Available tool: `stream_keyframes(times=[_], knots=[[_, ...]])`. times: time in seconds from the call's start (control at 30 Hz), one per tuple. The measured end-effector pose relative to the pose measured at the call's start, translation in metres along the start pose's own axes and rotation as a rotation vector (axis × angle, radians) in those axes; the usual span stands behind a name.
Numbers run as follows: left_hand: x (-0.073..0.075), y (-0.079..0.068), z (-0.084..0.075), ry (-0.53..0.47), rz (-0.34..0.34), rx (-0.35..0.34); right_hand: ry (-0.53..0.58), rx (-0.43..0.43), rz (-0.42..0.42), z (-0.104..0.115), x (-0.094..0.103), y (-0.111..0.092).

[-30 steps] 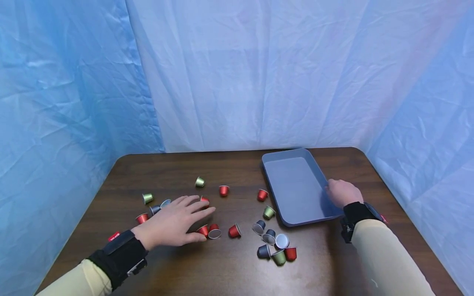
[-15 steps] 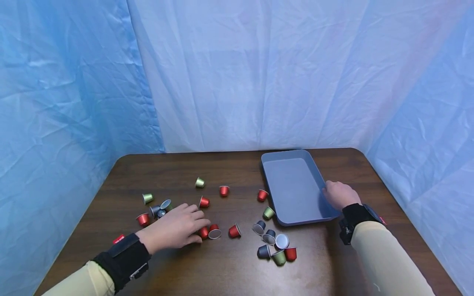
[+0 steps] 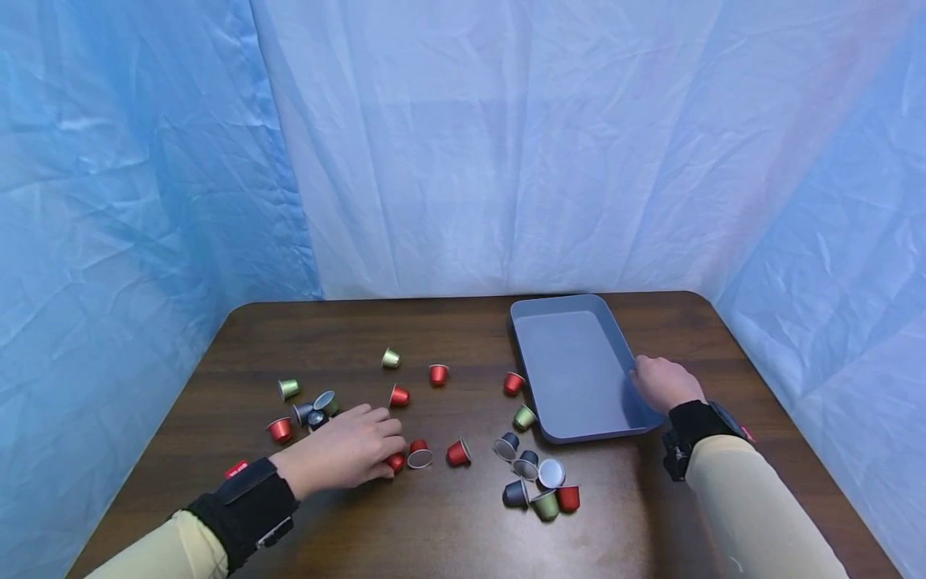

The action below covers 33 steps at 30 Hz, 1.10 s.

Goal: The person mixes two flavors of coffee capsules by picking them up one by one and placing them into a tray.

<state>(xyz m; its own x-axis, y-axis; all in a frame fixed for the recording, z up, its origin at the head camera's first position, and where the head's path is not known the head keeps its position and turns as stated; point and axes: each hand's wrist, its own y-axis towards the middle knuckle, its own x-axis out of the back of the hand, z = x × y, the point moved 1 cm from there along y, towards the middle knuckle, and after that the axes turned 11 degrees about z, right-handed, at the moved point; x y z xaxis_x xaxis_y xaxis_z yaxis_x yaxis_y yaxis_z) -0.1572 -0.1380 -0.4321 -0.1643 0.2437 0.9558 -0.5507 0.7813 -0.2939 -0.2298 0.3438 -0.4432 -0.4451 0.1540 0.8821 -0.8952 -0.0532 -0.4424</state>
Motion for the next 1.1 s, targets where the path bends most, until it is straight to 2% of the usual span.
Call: stream_keyframes(times=[0.33, 0.53, 0.83, 1.1], knots=[[-0.003, -0.001, 0.001, 0.015, 0.057, -0.01, -0.003, 0.01, -0.005, 0.0, -0.001, 0.0], [-0.001, -0.003, 0.004, 0.01, 0.061, -0.001, -0.002, 0.001, 0.007, 0.0, 0.0, 0.0], [0.008, -0.006, 0.008, -0.052, -0.024, 0.063, 0.02, -0.019, 0.043, 0.001, 0.0, 0.002], [0.032, -0.007, 0.014, -0.165, -0.156, 0.136, 0.019, -0.015, 0.043, 0.005, 0.002, -0.001]])
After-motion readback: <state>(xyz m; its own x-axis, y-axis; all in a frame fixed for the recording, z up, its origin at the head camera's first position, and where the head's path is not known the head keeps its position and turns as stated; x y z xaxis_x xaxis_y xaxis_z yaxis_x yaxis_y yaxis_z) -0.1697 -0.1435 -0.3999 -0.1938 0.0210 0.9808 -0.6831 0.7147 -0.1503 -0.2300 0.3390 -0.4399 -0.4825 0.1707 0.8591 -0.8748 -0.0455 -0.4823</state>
